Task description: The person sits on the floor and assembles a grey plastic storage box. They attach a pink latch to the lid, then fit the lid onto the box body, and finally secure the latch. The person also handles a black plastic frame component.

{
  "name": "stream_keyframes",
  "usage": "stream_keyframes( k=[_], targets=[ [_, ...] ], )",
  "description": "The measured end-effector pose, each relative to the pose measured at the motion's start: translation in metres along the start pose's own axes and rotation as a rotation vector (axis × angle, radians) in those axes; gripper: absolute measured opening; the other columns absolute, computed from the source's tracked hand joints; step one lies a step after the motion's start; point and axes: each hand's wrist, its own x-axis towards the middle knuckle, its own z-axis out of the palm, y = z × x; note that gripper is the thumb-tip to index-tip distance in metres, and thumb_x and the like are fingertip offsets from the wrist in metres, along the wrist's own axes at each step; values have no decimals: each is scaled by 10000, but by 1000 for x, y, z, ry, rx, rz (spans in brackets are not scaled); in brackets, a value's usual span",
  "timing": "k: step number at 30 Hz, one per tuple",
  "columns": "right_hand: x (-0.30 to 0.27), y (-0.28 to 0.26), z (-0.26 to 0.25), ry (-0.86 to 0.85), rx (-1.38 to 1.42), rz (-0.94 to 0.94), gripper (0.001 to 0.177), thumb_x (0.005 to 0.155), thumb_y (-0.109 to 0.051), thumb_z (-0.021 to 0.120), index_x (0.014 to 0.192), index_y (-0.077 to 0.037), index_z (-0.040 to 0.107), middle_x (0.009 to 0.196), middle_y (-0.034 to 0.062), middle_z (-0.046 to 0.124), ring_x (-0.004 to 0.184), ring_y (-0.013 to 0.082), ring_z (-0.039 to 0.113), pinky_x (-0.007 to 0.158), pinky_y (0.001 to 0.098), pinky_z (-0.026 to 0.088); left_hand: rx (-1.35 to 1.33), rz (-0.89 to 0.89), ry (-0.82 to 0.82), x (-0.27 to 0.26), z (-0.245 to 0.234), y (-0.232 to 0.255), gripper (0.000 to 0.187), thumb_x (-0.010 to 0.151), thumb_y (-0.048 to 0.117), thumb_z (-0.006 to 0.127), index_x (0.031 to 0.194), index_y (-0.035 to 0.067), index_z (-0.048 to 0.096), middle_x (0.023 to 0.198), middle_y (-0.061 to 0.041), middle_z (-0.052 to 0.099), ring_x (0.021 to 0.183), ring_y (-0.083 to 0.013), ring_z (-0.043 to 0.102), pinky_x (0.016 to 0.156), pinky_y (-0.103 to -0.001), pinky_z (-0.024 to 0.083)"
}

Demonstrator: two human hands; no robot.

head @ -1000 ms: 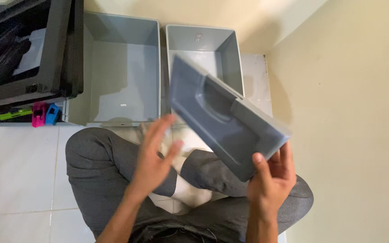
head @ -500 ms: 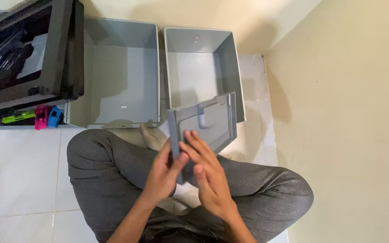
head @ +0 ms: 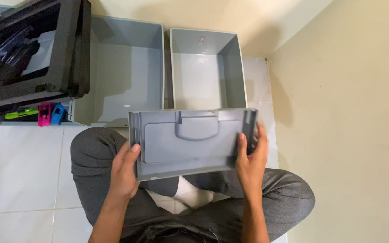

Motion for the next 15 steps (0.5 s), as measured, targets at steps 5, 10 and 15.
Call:
stream_keyframes(
  k=[5,10,15],
  targets=[
    [-8,13,7,-123,294,184,343,1048,-293,592,1195,8,665,904,-38,650,843,59,531,764,227,459,-2,28,-8,-2,-10,7,473,1054,231,494,1409,-78,545,1202,-157,676,1075,-204,664,908,-350,557],
    [-9,14,14,-135,311,192,299,1061,-279,595,1102,7,675,864,-45,617,804,45,505,721,219,435,-33,25,10,-2,-20,10,469,1060,239,488,1396,-83,547,1185,-143,680,1060,-199,664,874,-349,562],
    [-12,11,23,-111,346,187,265,1075,-255,610,1059,2,671,840,-60,570,774,36,461,674,212,384,35,41,43,-3,-28,16,474,1053,224,490,1411,-81,553,1175,-158,686,1058,-224,667,868,-377,554]
  ],
)
